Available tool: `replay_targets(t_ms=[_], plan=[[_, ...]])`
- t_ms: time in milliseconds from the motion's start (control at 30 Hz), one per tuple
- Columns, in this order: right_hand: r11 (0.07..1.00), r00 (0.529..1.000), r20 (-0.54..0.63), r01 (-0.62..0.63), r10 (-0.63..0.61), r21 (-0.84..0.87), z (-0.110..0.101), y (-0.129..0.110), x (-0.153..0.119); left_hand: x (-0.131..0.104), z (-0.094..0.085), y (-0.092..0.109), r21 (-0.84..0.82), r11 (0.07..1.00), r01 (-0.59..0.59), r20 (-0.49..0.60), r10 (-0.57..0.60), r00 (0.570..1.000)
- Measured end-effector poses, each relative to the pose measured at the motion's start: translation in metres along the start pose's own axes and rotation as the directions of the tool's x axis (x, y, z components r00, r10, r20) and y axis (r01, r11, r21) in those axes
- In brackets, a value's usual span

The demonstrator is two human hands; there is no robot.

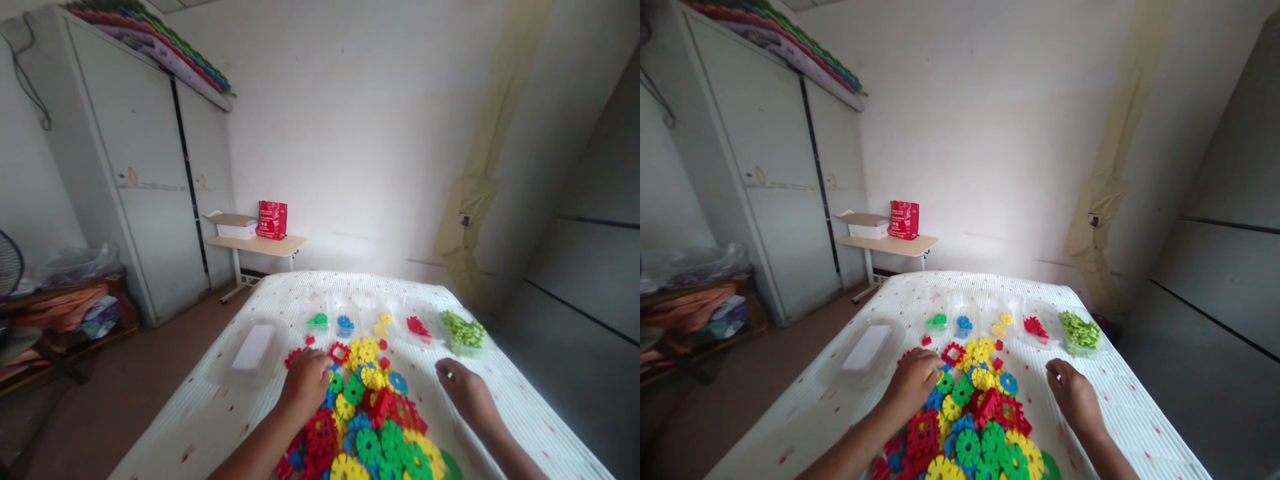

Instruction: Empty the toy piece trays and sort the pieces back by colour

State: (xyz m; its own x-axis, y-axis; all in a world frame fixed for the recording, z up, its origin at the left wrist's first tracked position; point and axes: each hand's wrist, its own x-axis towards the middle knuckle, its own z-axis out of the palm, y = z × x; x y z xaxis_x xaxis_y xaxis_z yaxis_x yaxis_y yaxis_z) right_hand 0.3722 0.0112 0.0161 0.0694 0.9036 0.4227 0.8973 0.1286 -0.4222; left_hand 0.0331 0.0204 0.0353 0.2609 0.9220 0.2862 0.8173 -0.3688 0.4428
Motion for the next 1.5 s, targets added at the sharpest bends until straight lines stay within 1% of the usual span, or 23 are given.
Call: replay_targets(t_ms=[67, 167, 267, 333, 433, 533, 600, 700, 800, 933, 1100, 1233, 1367, 1500], plan=[[1.000, 0.998, 0.049, -0.026, 0.027, -0.015, 0.003, 0.006, -0.010, 0.013, 0.005, 0.005, 0.073, 0.997, -0.009, 0.053, 0.005, 0.999], [0.998, 0.994, 0.101, -0.039, 0.045, -0.053, 0.007, 0.004, -0.017, 0.027, 0.018, 0.009, 0.120, 0.993, -0.007, 0.079, -0.003, 0.997], [0.994, 0.991, 0.119, -0.047, 0.059, -0.100, 0.010, 0.001, -0.016, 0.031, 0.029, 0.012, 0.171, 0.985, 0.023, 0.088, -0.039, 0.995], [0.993, 0.991, 0.121, -0.048, 0.061, -0.105, 0.011, 0.001, -0.014, 0.029, 0.032, 0.013, 0.197, 0.980, 0.042, 0.084, -0.060, 0.995], [0.994, 0.992, 0.117, -0.045, 0.056, -0.098, 0.012, 0.004, -0.014, 0.025, 0.028, 0.015, 0.208, 0.977, 0.049, 0.079, -0.066, 0.995], [0.993, 0.992, 0.115, -0.047, 0.060, -0.109, 0.012, 0.004, -0.014, 0.020, 0.019, 0.015, 0.198, 0.978, 0.068, 0.052, -0.080, 0.995], [0.993, 0.992, 0.115, -0.044, 0.057, -0.113, 0.012, 0.004, -0.015, 0.018, 0.011, 0.012, 0.182, 0.978, 0.106, 0.023, -0.112, 0.993], [0.994, 0.992, 0.120, -0.034, 0.046, -0.101, 0.011, 0.004, -0.015, 0.016, -0.001, 0.002, 0.141, 0.974, 0.180, -0.010, -0.181, 0.984], [0.995, 0.990, 0.131, -0.032, 0.044, -0.095, 0.010, 0.003, -0.015, 0.012, -0.010, -0.010, 0.104, 0.965, 0.240, -0.014, -0.240, 0.971], [0.995, 0.989, 0.137, -0.043, 0.056, -0.094, 0.011, 0.003, -0.014, 0.004, -0.018, -0.025, 0.113, 0.945, 0.308, -0.013, -0.308, 0.951], [0.995, 0.991, 0.122, -0.037, 0.048, -0.095, 0.011, 0.001, -0.015, -0.004, -0.016, -0.031, 0.170, 0.922, 0.349, -0.020, -0.351, 0.936], [0.996, 0.991, 0.123, -0.041, 0.052, -0.084, 0.009, 0.001, -0.016, -0.007, -0.012, -0.031, 0.176, 0.912, 0.369, 0.007, -0.376, 0.927], [0.995, 0.990, 0.127, -0.055, 0.065, -0.078, 0.009, 0.000, -0.016, -0.009, -0.009, -0.028, 0.159, 0.923, 0.351, 0.042, -0.361, 0.932], [0.994, 0.989, 0.137, -0.051, 0.064, -0.095, 0.010, 0.000, -0.015, -0.012, -0.006, -0.027, 0.129, 0.931, 0.341, 0.045, -0.349, 0.936]])
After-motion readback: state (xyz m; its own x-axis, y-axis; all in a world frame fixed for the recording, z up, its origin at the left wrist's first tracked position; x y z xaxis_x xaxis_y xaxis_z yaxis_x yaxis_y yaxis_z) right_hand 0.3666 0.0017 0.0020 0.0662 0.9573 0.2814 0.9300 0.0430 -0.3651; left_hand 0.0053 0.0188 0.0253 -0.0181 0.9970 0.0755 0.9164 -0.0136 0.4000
